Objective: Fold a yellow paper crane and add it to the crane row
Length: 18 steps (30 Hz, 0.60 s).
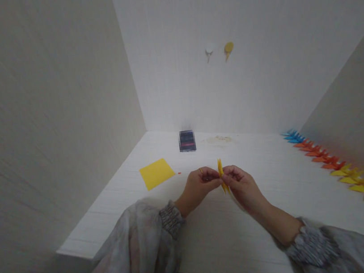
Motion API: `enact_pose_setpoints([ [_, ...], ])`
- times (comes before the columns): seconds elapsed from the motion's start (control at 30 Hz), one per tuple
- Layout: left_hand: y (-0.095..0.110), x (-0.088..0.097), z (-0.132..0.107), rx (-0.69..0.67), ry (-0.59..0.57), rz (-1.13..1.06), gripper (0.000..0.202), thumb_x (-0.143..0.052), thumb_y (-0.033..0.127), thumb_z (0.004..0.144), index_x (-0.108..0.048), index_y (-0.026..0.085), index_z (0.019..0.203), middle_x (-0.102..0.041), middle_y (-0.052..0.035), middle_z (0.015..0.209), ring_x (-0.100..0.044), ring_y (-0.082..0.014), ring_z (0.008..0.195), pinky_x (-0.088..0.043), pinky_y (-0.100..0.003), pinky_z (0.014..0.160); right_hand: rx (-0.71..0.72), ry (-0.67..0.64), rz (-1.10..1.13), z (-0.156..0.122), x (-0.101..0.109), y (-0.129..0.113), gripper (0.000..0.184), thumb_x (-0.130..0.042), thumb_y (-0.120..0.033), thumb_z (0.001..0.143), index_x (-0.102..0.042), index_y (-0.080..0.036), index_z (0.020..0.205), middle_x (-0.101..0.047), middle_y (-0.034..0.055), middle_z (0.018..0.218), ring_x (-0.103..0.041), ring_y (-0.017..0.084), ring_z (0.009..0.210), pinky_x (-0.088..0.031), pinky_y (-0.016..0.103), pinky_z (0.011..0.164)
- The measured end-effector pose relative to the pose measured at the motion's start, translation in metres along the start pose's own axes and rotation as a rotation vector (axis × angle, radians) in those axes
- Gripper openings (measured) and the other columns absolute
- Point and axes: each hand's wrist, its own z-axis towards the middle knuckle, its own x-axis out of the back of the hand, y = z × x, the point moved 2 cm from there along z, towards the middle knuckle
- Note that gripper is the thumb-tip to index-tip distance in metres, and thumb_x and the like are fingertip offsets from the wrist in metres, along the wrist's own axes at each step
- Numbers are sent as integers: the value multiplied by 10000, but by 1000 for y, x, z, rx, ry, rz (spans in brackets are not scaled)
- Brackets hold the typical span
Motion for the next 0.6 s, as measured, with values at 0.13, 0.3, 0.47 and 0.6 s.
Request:
enact_pose_setpoints([
  [0.13,-2,1,2,11,-4,-31,243,-714,244,534,-572,120,687,-608,1,659,-541,-92,614,-426,-256,651,-45,-59,29,-1,-2,-2,161,-623,-340,672,-550,-199,700,-548,-2,679,-489,128,620,-380,257,573],
  [0.3,-3,1,2,26,-16,-70,252,-719,254,522,-587,120,691,-620,-4,670,-546,-99,623,-425,-270,668,-62,-41,47,-2,-2,-3,187,-635,-366,646,-568,-202,705,-573,4,678,-503,139,614,-384,270,574],
  [0.47,-3,0,2,35,-25,-106,235,-721,227,515,-594,124,684,-616,5,667,-541,-94,624,-417,-269,681,-52,-36,68,-2,-1,-4,177,-647,-341,635,-564,-209,721,-571,0,685,-505,133,613,-386,266,578],
  [0.6,-1,-1,1,52,-44,-120,220,-714,215,521,-596,120,680,-607,6,660,-531,-91,616,-407,-267,678,-56,-45,129,-2,-1,-3,153,-660,-288,631,-566,-206,718,-559,-10,671,-498,116,598,-376,248,561],
])
